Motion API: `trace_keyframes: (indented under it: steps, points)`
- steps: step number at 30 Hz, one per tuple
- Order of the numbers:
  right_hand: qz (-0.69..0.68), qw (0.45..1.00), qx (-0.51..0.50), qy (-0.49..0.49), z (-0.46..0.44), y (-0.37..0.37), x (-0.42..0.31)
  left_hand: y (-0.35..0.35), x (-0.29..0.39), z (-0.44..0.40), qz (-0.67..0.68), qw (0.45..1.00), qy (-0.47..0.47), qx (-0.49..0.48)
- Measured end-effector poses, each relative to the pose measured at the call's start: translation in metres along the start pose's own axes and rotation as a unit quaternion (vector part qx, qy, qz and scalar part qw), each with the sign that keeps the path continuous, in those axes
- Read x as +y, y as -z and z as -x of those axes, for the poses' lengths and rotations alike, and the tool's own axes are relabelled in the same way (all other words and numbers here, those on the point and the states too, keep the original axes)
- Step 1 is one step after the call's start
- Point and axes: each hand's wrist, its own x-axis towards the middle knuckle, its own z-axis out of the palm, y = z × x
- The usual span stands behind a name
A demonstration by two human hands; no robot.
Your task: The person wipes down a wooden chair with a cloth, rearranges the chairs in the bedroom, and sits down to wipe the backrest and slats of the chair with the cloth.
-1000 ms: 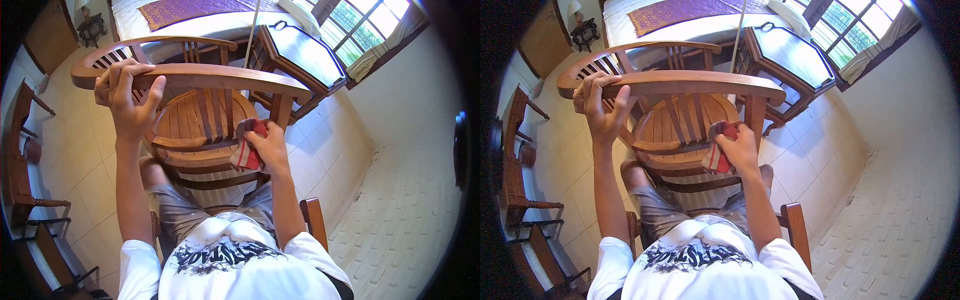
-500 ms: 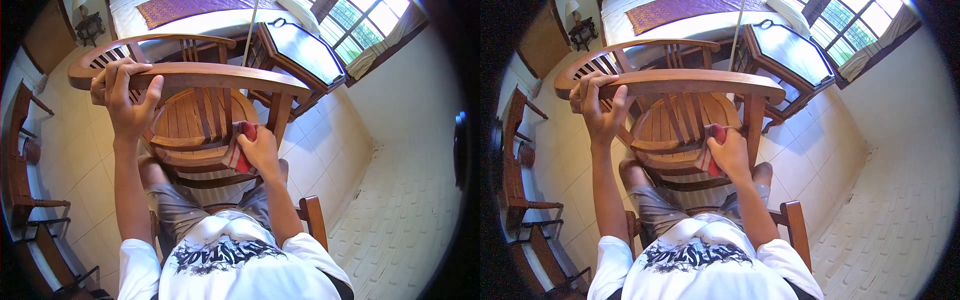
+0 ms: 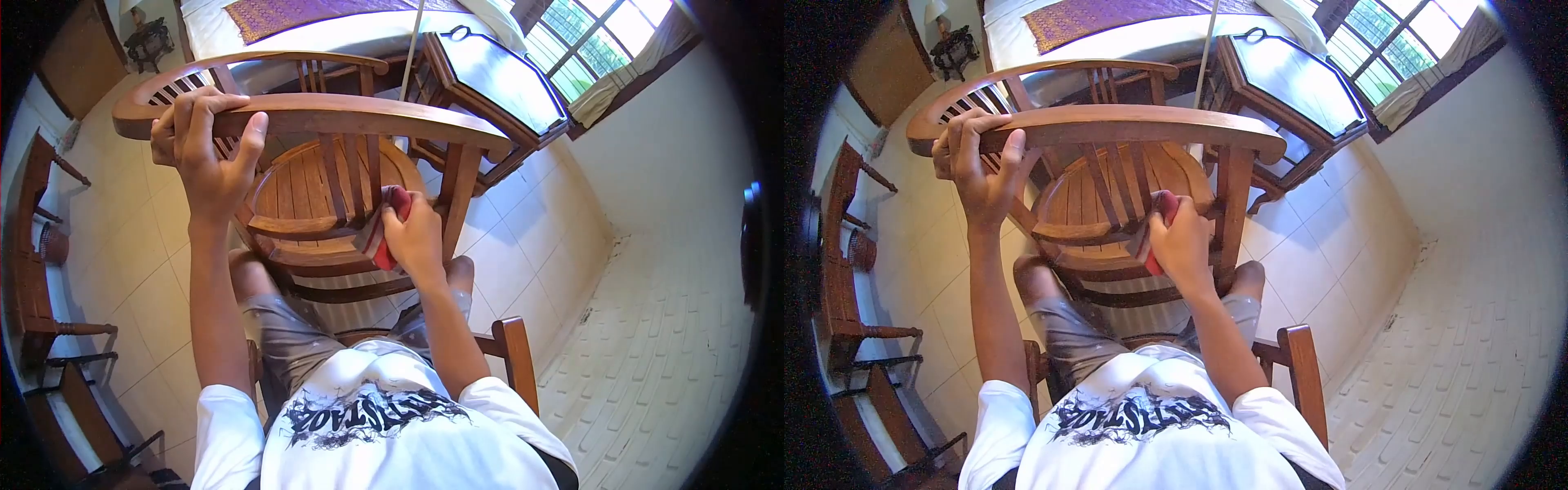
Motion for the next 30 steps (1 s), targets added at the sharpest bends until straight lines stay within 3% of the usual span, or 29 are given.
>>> trace_keyframes:
  steps: [2, 7, 11, 18, 21, 26, 30]
  points:
    - [0.029, 1.000, -0.008, 0.007, -0.001, 0.007, -0.006, -0.001, 0.001, -0.002, -0.002, 1.000, -0.006, 0.000]
    - [0.092, 0.985, -0.140, -0.032, -0.014, 0.047, -0.006, 0.003, 0.005, -0.001, -0.024, 1.000, -0.006, -0.008]
    - [0.056, 0.995, 0.032, 0.080, -0.002, 0.058, 0.009, 0.003, 0.006, -0.002, -0.044, 0.999, 0.008, -0.018]
    - [0.165, 0.963, 0.061, 0.203, 0.022, 0.010, 0.056, 0.003, 0.004, -0.002, -0.051, 0.999, -0.006, -0.014]
    - [0.133, 0.957, 0.055, 0.252, 0.035, -0.014, 0.037, 0.004, 0.007, -0.003, -0.041, 0.999, -0.008, -0.017]
    - [0.055, 0.957, 0.092, 0.271, 0.040, -0.030, 0.052, 0.008, 0.007, -0.007, -0.041, 0.998, -0.032, -0.021]
    - [0.079, 0.957, 0.104, 0.260, 0.028, -0.002, 0.061, 0.010, 0.009, -0.006, -0.046, 0.998, -0.028, -0.036]
